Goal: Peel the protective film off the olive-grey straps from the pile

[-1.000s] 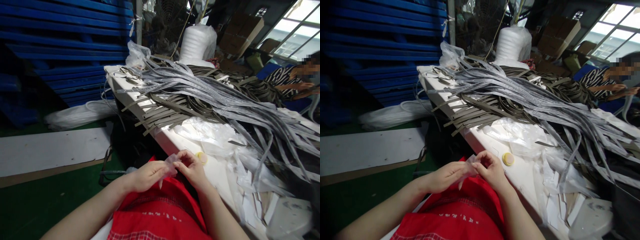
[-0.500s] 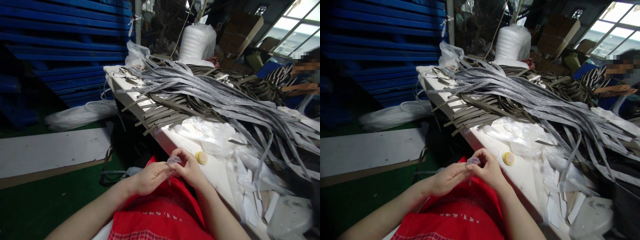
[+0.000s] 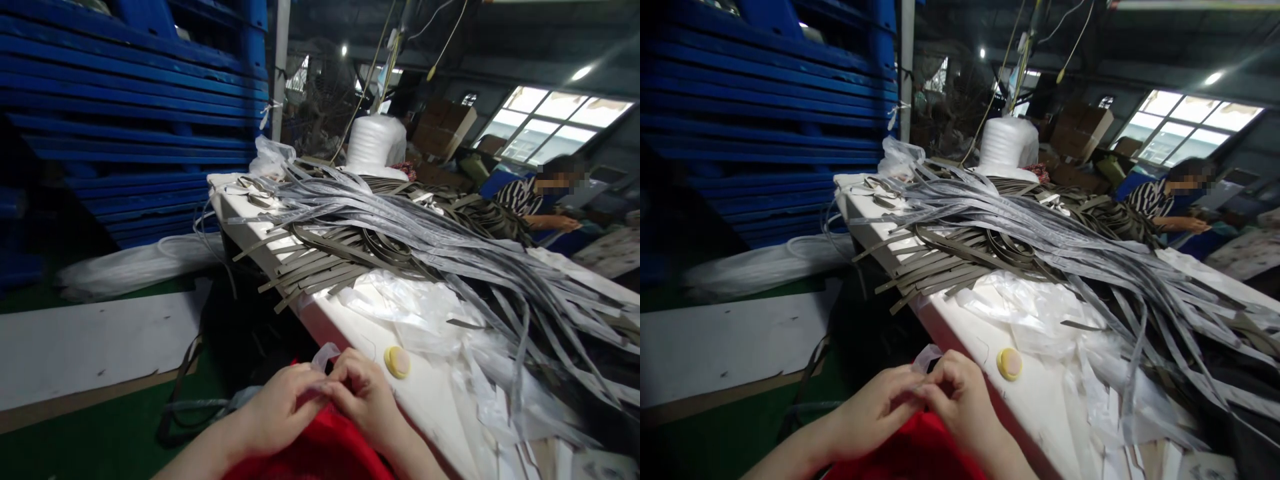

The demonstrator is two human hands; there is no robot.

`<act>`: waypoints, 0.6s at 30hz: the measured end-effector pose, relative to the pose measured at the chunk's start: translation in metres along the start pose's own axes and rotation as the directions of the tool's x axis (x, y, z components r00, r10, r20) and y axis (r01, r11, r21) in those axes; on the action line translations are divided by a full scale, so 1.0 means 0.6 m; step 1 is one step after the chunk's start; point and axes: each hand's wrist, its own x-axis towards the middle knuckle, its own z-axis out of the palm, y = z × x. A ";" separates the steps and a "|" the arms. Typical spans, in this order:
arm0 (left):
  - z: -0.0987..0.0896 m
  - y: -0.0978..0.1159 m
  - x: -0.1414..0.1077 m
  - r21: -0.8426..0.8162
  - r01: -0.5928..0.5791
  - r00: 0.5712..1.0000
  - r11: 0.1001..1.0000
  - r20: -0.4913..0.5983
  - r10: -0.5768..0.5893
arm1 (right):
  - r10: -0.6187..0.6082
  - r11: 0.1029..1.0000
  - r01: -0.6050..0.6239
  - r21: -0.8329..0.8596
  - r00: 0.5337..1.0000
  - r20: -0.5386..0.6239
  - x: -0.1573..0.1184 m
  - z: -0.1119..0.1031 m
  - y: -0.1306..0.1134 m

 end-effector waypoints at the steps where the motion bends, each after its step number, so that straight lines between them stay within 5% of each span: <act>1: 0.000 -0.003 0.002 -0.013 -0.002 1.000 1.000 0.002 0.002 | -0.022 1.000 0.023 -0.017 0.999 0.024 0.005 -0.001 0.000; 8: 0.012 -0.036 0.015 -0.061 -0.024 0.997 0.998 -0.080 0.019 | -0.061 0.991 0.073 -0.112 0.992 0.108 0.049 0.000 0.005; 12: 0.009 -0.050 0.018 -0.055 -0.086 0.990 0.995 -0.121 0.078 | 0.062 0.962 -0.006 -0.274 0.979 0.196 0.133 -0.015 0.022; 15: -0.006 -0.057 0.010 -0.002 -0.054 0.978 0.999 -0.201 0.053 | 0.072 0.833 -0.025 -0.553 0.995 0.064 0.242 -0.049 0.050; 18: -0.021 -0.069 -0.005 0.022 -0.005 0.966 1.000 -0.258 0.010 | 0.110 0.558 -0.097 -0.824 0.993 -0.043 0.349 -0.075 0.090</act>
